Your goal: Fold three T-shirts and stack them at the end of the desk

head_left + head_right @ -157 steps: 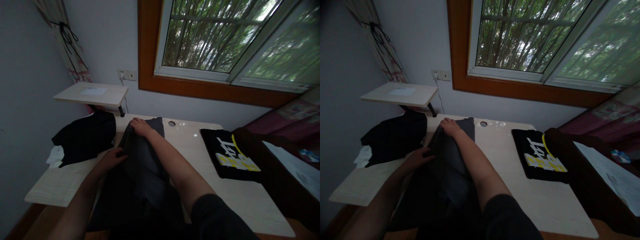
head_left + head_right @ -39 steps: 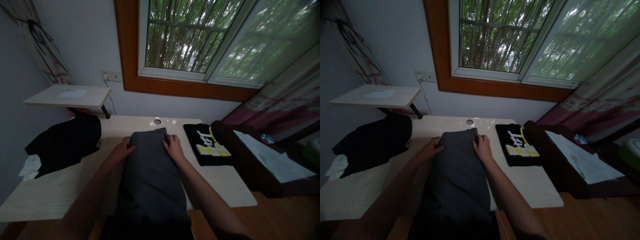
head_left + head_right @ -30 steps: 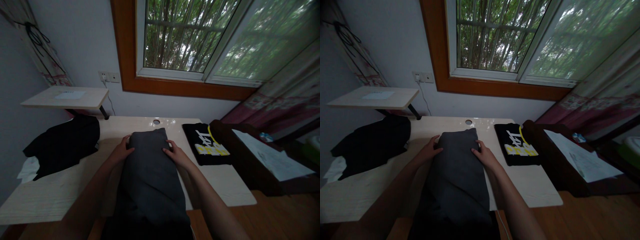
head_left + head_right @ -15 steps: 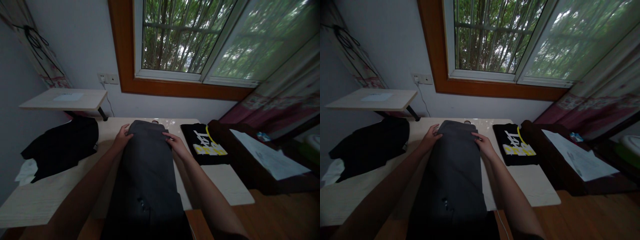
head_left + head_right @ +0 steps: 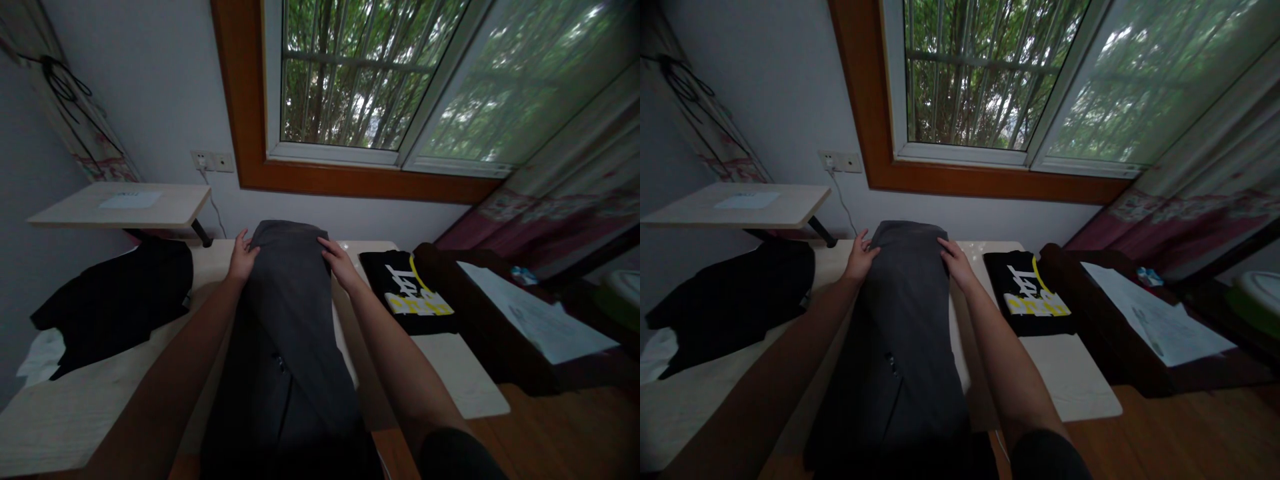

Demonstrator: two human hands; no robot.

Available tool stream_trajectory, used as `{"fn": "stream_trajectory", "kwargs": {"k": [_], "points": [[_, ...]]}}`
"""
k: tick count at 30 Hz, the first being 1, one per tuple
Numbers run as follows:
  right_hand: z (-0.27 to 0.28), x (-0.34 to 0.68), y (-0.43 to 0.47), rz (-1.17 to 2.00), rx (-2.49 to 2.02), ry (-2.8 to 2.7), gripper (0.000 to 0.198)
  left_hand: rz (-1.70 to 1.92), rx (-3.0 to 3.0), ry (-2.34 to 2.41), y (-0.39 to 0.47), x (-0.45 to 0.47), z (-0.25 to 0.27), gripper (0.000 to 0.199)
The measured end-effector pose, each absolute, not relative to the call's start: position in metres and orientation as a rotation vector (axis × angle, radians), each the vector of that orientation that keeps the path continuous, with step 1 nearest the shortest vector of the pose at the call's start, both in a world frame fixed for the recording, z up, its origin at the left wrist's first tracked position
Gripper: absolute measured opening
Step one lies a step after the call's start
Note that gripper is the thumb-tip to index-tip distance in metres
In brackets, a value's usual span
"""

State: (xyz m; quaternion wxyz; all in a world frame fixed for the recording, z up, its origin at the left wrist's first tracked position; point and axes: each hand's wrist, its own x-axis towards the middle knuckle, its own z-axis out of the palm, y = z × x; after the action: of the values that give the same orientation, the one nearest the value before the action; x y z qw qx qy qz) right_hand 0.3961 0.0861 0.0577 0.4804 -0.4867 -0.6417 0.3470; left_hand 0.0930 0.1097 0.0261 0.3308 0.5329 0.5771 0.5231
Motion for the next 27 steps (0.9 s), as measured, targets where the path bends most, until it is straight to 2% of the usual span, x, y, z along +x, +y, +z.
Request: {"fn": "stream_trajectory", "kwargs": {"k": [6,12,15,20,27], "points": [[0.022,0.394,0.089,0.974,-1.42,-1.486,0.052,1.095,1.391,1.773,0.103,0.084,0.004,0.073],[0.01,0.405,0.071,1.032,-1.459,-1.503,0.046,0.883,1.523,1.827,0.075,0.068,0.018,0.073],[0.013,0.412,0.05,1.187,-1.462,-1.536,0.038,0.757,1.568,1.786,0.058,0.061,0.024,0.076],[0.019,0.417,0.015,1.484,-1.356,-1.523,0.041,0.667,1.675,1.614,0.039,0.054,0.024,0.072],[0.002,0.412,0.01,1.324,-1.351,-1.327,0.033,0.774,1.681,1.746,0.038,0.062,0.028,0.071]]}}
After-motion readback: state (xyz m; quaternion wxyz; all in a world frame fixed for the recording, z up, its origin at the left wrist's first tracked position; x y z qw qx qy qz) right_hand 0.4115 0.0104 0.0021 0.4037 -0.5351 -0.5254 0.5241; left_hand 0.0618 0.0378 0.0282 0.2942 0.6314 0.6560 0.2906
